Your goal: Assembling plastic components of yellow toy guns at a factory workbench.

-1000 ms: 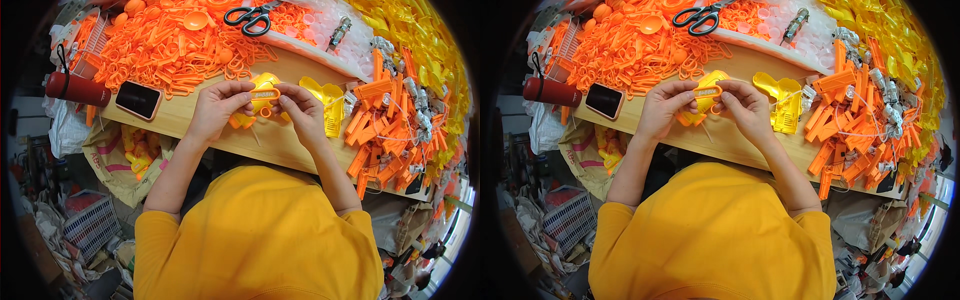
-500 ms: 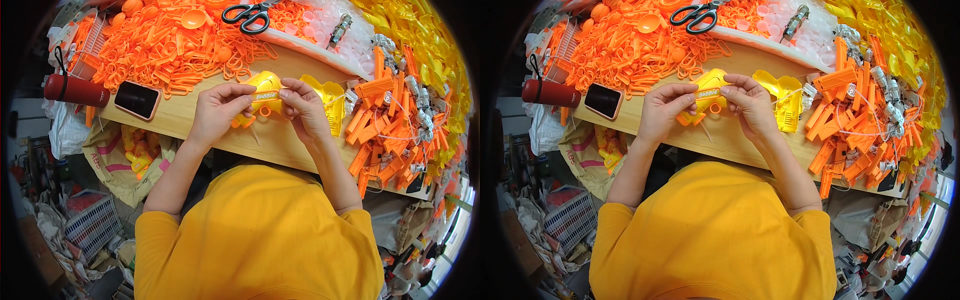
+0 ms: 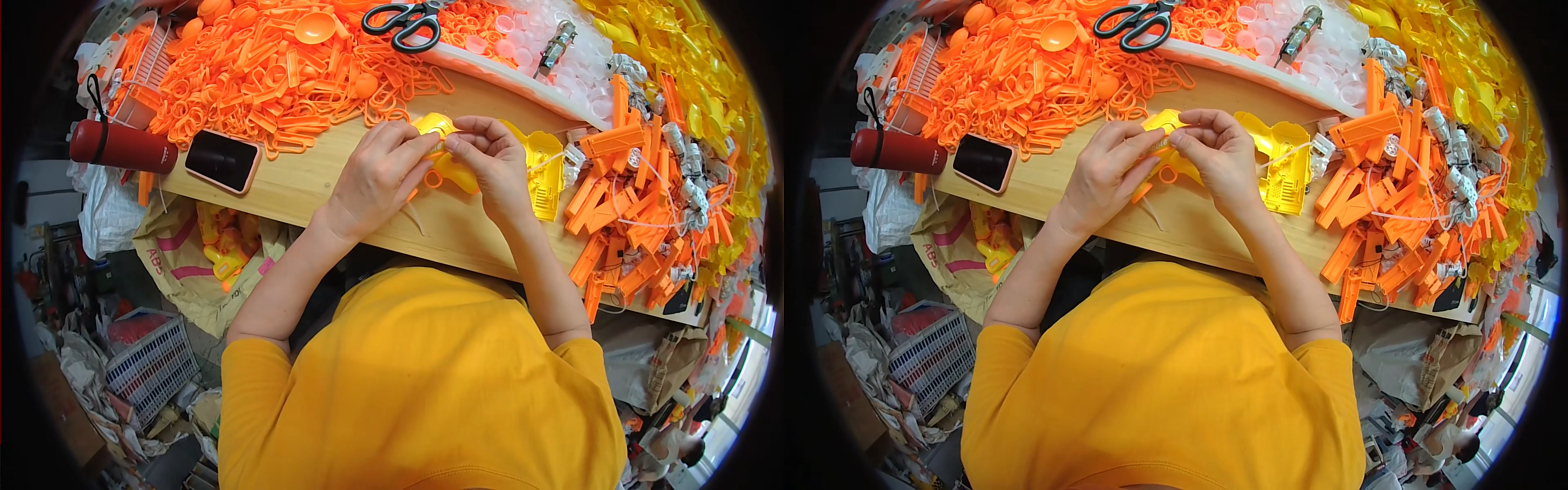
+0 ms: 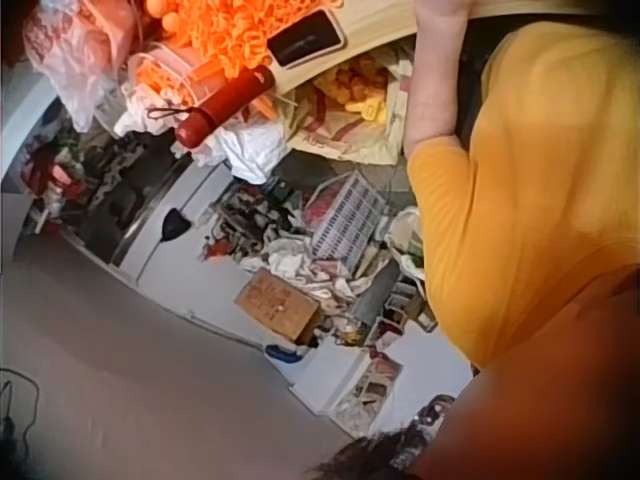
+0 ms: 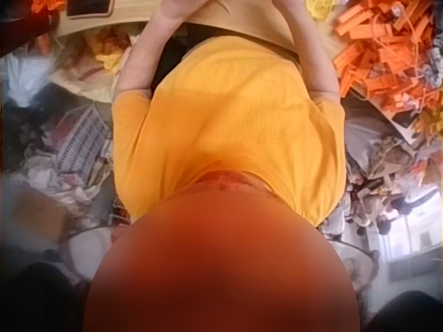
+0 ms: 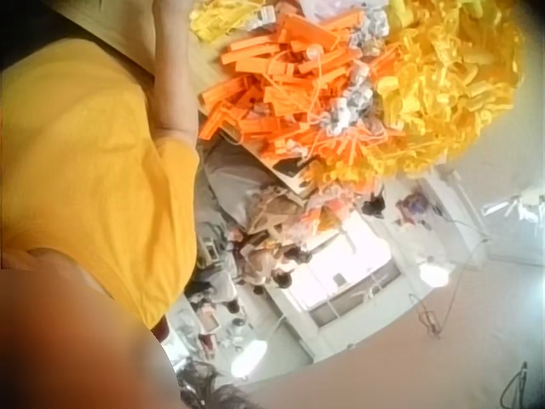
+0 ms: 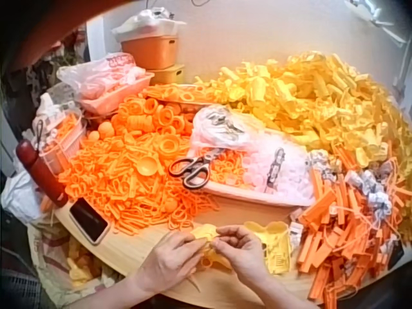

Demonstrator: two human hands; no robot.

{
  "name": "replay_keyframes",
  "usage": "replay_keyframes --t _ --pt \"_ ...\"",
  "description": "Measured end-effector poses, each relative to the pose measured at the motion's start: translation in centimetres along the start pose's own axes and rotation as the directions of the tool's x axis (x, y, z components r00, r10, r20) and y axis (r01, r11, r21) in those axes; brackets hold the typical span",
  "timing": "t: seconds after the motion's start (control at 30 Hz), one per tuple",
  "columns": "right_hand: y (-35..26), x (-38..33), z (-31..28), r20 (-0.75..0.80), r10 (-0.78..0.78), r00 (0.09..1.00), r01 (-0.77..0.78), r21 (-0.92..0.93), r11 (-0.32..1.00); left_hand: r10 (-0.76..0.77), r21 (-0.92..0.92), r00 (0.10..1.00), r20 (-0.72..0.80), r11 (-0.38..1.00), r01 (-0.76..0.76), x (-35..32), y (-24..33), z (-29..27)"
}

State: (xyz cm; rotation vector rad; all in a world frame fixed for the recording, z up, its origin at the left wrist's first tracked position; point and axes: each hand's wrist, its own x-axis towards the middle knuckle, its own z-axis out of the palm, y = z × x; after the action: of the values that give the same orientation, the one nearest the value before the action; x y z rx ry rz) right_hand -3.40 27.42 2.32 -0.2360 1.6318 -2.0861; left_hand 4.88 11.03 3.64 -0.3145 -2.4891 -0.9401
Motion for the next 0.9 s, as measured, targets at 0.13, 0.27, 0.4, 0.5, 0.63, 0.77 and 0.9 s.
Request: replay_keyframes --t 0.13,0.27,0.4,0.5,0.63,0.77,0.9 --pt "0.6 -0.1 0.1 0.034 -0.052 0.998 0.053 -0.034 0.998 -0.031 -0.010 0.999 -0.019 0.999 0.030 -0.3 -0.5 0.2" --pt "2.1 -0.2 -1.0 0.167 -0.428 0.888 0.438 -0.590 0.679 -0.081 0.002 0.996 -0.021 0.997 0.082 -0.1 -0.6 0.0" --pt "3.2 -0.6 -0.6 0.160 -0.486 0.859 0.468 -0.628 0.622 -0.138 -0.025 0.990 -0.036 0.990 0.137 0.0 -0.7 0.2" --pt "3.8 -0.8 -0.5 0.172 -0.481 0.860 0.469 -0.639 0.610 -0.137 0.004 0.989 -0.056 0.990 0.138 0.1 -0.8 0.2" --pt "4.4 -1.5 -0.5 0.172 -0.415 0.894 0.428 -0.606 0.671 -0.205 -0.058 0.977 -0.058 0.978 0.202 -0.2 -0.8 0.2" --pt "4.8 -3.0 0.3 0.085 -0.389 0.918 0.364 -0.571 0.736 -0.182 -0.064 0.983 -0.021 0.981 0.181 -0.4 -0.4 -0.2" --pt "4.8 -3.7 0.7 0.060 -0.361 0.931 0.334 -0.543 0.771 -0.196 -0.096 0.980 0.038 0.975 0.199 -0.8 0.0 -0.9"
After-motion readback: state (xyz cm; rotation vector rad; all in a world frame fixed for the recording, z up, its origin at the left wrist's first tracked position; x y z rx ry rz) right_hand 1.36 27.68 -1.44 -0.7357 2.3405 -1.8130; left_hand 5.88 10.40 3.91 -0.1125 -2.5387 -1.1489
